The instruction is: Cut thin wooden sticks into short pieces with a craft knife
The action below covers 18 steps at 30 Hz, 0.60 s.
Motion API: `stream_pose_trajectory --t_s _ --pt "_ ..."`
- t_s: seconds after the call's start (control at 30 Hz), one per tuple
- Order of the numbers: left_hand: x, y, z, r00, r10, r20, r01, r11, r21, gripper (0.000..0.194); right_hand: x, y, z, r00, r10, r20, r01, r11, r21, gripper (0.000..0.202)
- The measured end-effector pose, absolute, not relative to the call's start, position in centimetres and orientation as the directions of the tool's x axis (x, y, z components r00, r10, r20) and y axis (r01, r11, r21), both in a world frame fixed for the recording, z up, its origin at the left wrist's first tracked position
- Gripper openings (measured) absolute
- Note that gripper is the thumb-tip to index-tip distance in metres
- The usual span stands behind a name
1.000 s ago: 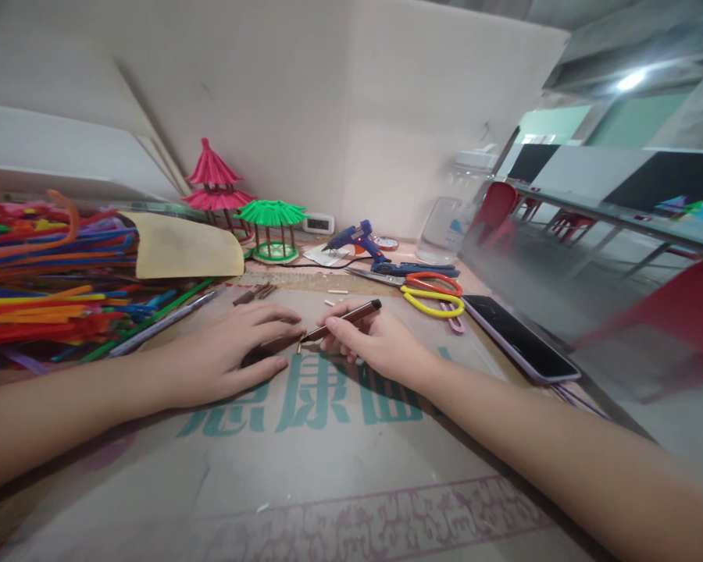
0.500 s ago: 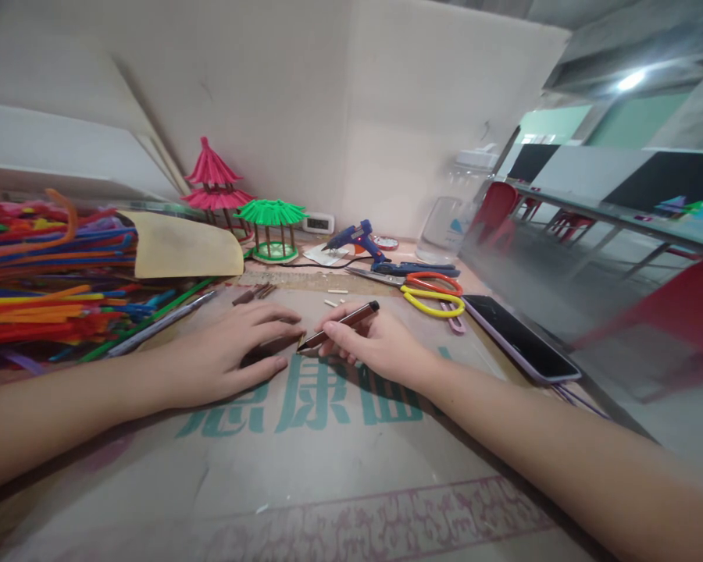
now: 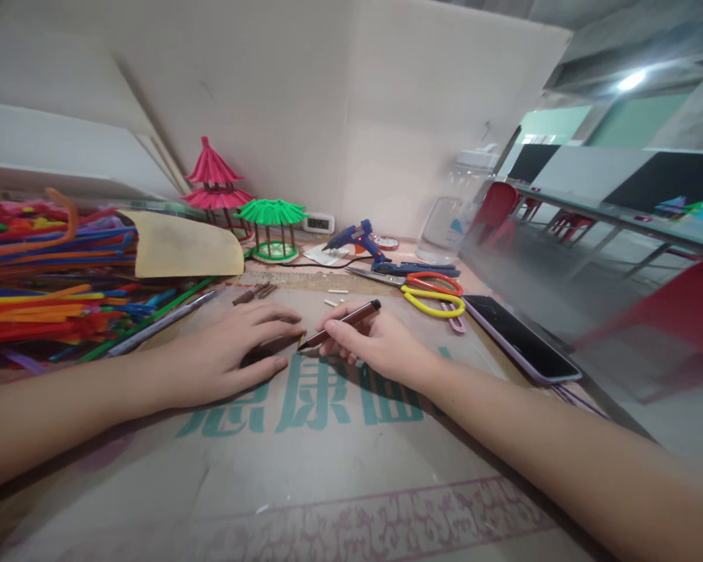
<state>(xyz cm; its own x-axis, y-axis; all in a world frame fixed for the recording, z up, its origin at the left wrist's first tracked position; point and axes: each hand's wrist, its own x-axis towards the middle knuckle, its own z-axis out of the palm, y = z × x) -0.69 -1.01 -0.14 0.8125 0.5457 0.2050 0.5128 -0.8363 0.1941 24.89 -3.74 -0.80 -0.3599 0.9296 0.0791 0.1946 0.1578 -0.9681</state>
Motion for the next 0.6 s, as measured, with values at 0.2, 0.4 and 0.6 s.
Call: stream_pose_trajectory --t_s 0.2,0.4,0.6 --pt "-0.63 -0.92 -0.25 0.812 0.541 0.217 0.507 -0.84 0.194 0.036 24.89 -3.72 -0.84 -0.374 0.925 0.071 0.206 0.158 -0.966 0.03" --pt "-0.61 -0.89 -0.3 0.811 0.545 0.215 0.511 -0.837 0.194 0.037 24.88 -3.71 -0.86 -0.352 0.933 0.077 0.203 0.156 -0.967 0.029" --pt "-0.51 -0.94 -0.18 0.813 0.54 0.217 0.506 -0.84 0.194 0.037 24.75 -3.76 -0.66 -0.343 0.938 0.054 0.225 0.137 -0.965 0.03"
